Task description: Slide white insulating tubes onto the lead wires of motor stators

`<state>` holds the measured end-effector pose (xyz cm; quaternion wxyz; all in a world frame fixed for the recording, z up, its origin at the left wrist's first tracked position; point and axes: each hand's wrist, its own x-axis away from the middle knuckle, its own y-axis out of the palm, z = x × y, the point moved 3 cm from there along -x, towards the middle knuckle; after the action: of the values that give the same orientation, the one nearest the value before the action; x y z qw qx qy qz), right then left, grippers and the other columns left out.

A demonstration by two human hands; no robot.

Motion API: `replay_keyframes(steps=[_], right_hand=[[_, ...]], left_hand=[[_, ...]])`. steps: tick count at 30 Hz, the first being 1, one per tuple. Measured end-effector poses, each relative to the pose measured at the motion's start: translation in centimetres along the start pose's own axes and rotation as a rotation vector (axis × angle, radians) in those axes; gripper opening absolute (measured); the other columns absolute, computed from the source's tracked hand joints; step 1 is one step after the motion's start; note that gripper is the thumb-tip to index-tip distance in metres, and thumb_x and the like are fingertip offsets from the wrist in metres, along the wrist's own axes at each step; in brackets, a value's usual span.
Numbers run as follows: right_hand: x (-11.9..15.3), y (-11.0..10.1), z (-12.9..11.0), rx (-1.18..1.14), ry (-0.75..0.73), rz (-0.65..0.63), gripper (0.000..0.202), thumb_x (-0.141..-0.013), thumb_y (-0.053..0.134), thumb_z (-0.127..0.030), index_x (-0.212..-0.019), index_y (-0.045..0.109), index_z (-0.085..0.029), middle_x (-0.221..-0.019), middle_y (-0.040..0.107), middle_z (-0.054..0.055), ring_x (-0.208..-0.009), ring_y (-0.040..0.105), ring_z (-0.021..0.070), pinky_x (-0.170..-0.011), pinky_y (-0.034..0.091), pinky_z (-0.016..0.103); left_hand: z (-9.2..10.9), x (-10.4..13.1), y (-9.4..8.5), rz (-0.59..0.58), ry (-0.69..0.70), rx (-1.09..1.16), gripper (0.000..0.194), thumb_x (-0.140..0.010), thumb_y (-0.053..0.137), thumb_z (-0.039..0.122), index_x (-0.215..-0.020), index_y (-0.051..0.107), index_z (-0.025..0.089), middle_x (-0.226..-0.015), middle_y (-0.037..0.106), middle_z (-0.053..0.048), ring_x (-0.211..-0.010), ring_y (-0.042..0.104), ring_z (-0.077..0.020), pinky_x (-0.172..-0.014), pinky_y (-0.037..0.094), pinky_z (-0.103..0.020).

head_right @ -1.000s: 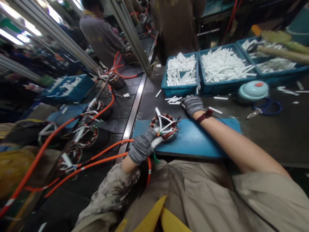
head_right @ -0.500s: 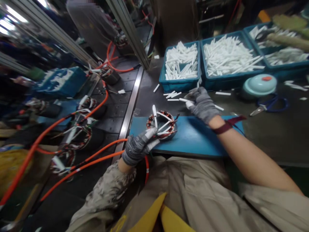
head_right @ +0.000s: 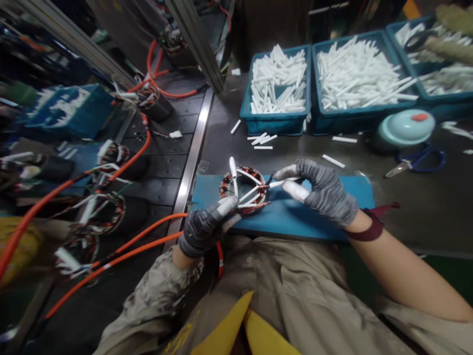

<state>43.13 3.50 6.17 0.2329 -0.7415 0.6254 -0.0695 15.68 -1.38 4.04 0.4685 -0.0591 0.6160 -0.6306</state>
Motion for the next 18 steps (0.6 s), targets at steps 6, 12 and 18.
replay_keyframes(steps=[6, 12, 18], right_hand=[[-0.7, 1.9, -0.5, 0.247, -0.182, -0.258, 0.034, -0.095, 0.058, -0.05, -0.112, 0.079, -0.029, -0.1, 0.074, 0.01, -0.088, 0.067, 0.0252, -0.081, 0.051, 0.038], [-0.2, 3.5, 0.9, -0.055, 0.141, -0.42, 0.046, -0.097, 0.053, -0.059, -0.112, 0.077, -0.022, -0.073, 0.07, 0.005, -0.064, 0.061, 0.0179, -0.067, 0.049, 0.032], [1.1, 2.5, 2.4, -0.219, 0.227, -0.218, 0.037, -0.092, 0.066, -0.056, -0.113, 0.077, -0.028, -0.095, 0.078, 0.003, -0.087, 0.071, 0.0215, -0.084, 0.054, 0.033]], left_hand=[[0.0, -0.2, -0.2, -0.07, 0.007, -0.094, 0.029, -0.101, 0.059, 0.027, -0.126, 0.068, 0.016, -0.114, 0.078, -0.012, -0.097, 0.078, -0.0226, -0.075, 0.067, -0.027], [-0.7, -1.8, -0.5, -0.211, 0.099, -0.055, 0.034, -0.105, 0.049, 0.034, -0.13, 0.068, 0.019, -0.118, 0.077, -0.01, -0.098, 0.078, -0.0232, -0.075, 0.065, -0.028], [-1.3, -3.5, 0.2, -0.304, 0.119, -0.083, 0.043, -0.107, 0.042, 0.041, -0.14, 0.062, 0.022, -0.124, 0.075, -0.009, -0.1, 0.078, -0.0254, -0.071, 0.065, -0.03]])
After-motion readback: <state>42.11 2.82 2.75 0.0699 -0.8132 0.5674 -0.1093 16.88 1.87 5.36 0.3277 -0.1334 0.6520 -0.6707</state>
